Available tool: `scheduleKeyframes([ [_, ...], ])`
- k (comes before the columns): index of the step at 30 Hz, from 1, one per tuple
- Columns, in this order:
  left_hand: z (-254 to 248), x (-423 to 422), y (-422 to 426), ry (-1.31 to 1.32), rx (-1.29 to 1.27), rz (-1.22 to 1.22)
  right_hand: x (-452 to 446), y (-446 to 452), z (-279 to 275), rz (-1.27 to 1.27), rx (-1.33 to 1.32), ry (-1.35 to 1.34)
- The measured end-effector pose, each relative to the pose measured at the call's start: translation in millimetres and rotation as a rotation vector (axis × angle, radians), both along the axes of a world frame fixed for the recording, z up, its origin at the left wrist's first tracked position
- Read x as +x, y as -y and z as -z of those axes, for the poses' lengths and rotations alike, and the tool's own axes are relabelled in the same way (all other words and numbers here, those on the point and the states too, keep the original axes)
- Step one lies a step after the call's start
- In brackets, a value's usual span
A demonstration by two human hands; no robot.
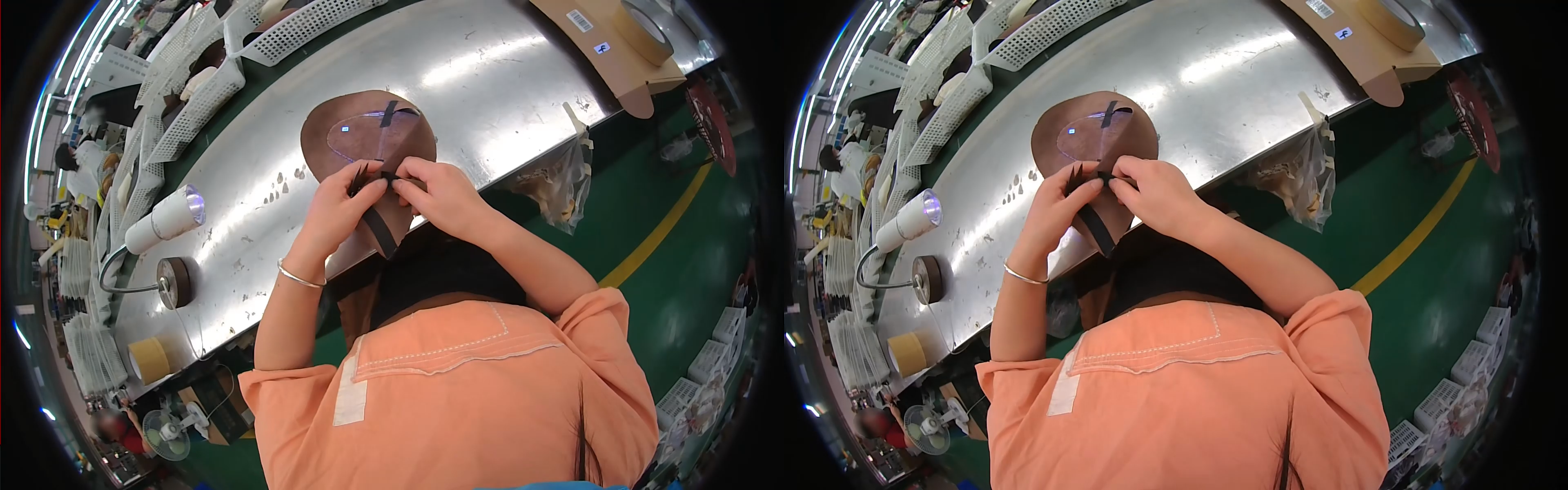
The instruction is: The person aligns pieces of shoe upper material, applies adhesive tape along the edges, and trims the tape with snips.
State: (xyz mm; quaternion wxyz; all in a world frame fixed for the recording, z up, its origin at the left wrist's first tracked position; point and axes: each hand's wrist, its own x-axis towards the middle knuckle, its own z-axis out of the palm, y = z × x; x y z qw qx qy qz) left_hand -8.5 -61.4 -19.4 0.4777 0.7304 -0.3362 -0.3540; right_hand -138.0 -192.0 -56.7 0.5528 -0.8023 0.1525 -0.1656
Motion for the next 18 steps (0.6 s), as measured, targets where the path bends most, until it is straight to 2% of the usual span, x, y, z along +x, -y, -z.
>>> scheduleKeyframes([
  [3, 0, 13, 14, 0.204, 0.137, 0.064, -4, 2, 0, 0.015, 0.322, 0.041],
  [6, 3, 34, 33, 0.438, -0.223, -0.228, -10, 6, -7, 0.137, 0.392, 0.156],
  [8, -22, 34, 51, 0.539, -0.655, -0.535, -14, 8, -8, 0.16, 0.4, 0.236],
  [10, -40, 36, 59, 0.548, -1.009, -0.614, -17, 9, -8, 0.177, 0.4, 0.308],
  [11, -47, 34, 64, 0.392, -1.148, -0.572, -19, 10, -10, 0.18, 0.398, 0.3],
  [14, -41, 17, 48, 0.344, -0.753, -0.538, -28, 15, -12, 0.162, 0.389, 0.266],
  [16, -22, 5, 30, 0.032, -0.446, -0.451, -34, 17, -11, 0.144, 0.388, 0.232],
  [17, -12, -2, 21, -0.174, -0.419, -0.445, -36, 17, -11, 0.117, 0.376, 0.207],
  [18, -1, -6, 12, -0.258, -0.38, -0.454, -37, 18, -13, 0.09, 0.364, 0.18],
])
